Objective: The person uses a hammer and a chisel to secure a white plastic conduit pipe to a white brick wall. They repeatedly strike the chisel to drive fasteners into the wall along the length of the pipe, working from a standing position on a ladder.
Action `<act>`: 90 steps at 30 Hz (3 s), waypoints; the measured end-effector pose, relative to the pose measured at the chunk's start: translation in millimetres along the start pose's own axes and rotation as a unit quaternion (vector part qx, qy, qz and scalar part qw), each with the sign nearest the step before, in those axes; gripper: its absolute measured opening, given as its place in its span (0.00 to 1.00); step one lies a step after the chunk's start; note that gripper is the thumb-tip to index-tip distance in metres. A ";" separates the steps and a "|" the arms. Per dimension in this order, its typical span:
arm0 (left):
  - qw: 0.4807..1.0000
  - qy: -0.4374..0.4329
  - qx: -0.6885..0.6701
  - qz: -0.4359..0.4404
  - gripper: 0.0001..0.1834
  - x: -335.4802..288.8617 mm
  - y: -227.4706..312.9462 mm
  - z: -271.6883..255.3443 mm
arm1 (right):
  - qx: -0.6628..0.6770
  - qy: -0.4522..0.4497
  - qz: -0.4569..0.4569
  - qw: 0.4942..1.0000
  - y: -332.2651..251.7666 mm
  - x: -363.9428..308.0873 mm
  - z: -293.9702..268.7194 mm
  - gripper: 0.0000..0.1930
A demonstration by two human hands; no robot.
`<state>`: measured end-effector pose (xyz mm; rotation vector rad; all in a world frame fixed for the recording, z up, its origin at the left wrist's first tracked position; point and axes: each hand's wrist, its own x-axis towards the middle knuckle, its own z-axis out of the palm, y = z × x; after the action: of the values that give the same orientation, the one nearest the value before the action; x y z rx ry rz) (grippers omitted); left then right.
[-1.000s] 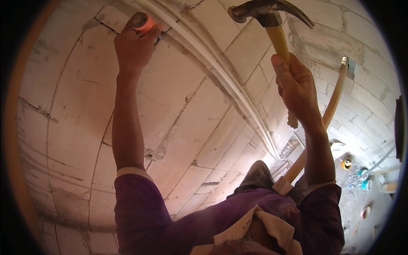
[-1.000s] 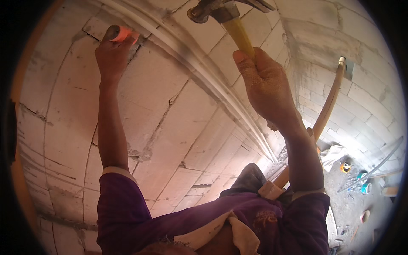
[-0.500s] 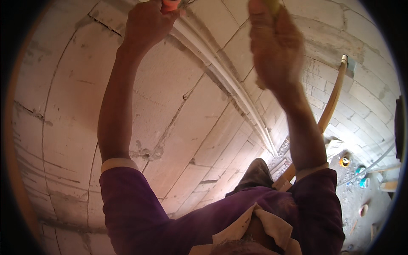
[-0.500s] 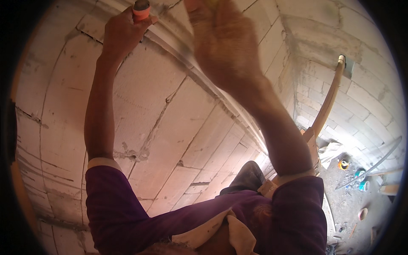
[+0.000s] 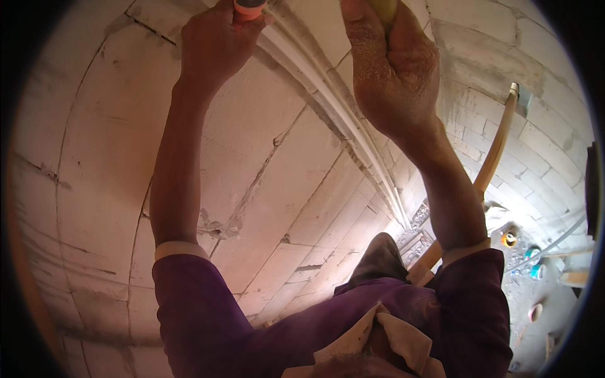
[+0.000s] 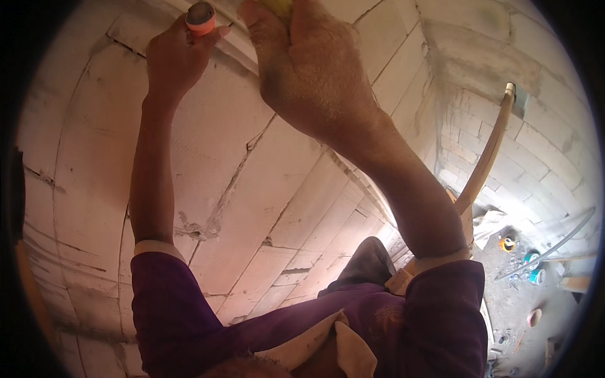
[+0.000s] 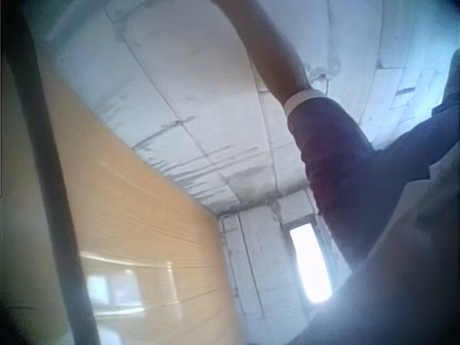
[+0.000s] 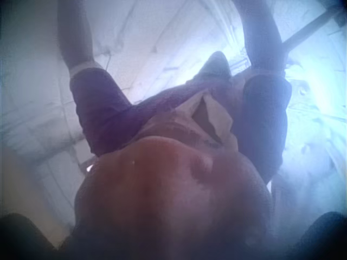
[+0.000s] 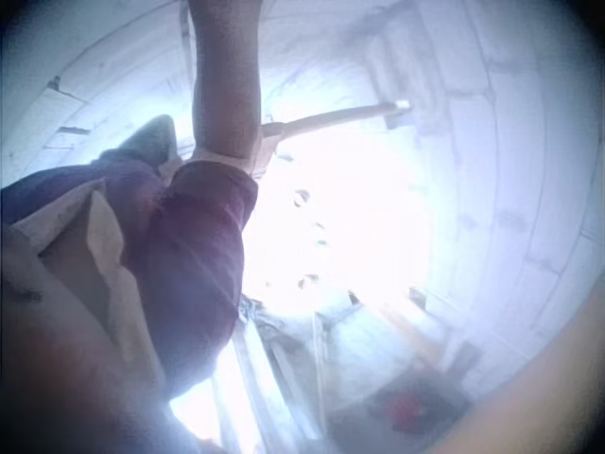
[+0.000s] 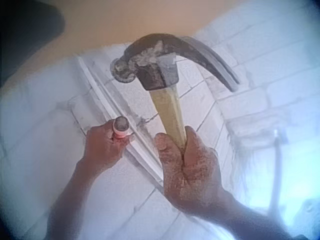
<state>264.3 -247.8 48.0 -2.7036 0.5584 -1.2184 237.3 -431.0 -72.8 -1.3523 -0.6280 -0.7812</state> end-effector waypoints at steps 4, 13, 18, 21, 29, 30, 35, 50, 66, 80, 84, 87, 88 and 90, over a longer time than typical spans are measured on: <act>0.999 0.036 -0.019 -0.005 0.20 -2.8 4.6 0.5 | -0.128 -0.095 0.041 0.986 6.7 4.6 -9.1 0.22; 0.862 0.266 -0.423 -0.082 0.12 -43.4 -25.8 11.0 | -0.009 0.000 0.243 0.970 -11.9 -31.1 -72.1 0.22; 0.924 0.182 -0.330 -0.070 0.13 -37.4 -34.6 2.2 | -0.008 0.001 0.254 0.967 -22.5 -44.2 -83.9 0.22; 0.918 0.188 -0.344 -0.065 0.14 -44.8 -34.7 17.7 | 0.044 0.000 0.231 0.972 -18.6 -52.7 -82.1 0.22; 0.871 0.250 -0.422 -0.029 0.14 -55.3 -43.6 30.7 | 0.062 -0.026 0.267 0.961 -13.9 -54.5 -59.1 0.20; 0.877 0.245 -0.414 -0.007 0.14 -54.3 -43.6 31.7 | 0.051 -0.031 0.276 0.959 -16.6 -51.4 -53.3 0.20; 0.888 0.230 -0.393 0.062 0.13 -49.8 -38.0 39.6 | -0.023 -0.031 0.092 0.995 -44.8 -30.8 -27.9 0.19; 0.951 0.221 -0.213 0.039 0.13 -26.9 -16.1 32.6 | -0.163 -0.103 0.012 0.981 -22.0 -8.1 -5.5 0.19; 0.962 -0.167 -0.186 -0.113 0.16 70.8 4.5 -21.0 | -0.069 0.007 0.220 0.973 -22.3 -34.4 -96.4 0.18; 0.946 0.011 -0.321 -0.046 0.17 54.6 -72.6 -64.9 | 0.091 0.077 0.385 0.915 -5.9 -90.9 -150.2 0.17; 0.959 -0.011 -0.272 -0.080 0.18 58.2 -89.8 -29.3 | 0.029 0.070 0.422 0.903 10.8 -104.8 -143.1 0.16; 0.960 -0.003 -0.272 -0.072 0.19 59.1 -82.5 -28.0 | -0.023 0.013 0.400 0.916 32.5 -113.3 -137.9 0.23; 0.955 -0.002 -0.288 -0.074 0.19 58.1 -82.1 -28.9 | -0.036 -0.003 0.393 0.919 37.4 -115.1 -133.4 0.24; 0.944 0.000 -0.320 -0.078 0.20 57.0 -82.5 -29.7 | -0.026 -0.025 0.387 0.922 41.2 -117.7 -124.3 0.26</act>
<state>300.0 -192.2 129.0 -3.3353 0.8870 -1.2382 193.2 -537.4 -206.0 -1.5133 -0.0721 -0.1180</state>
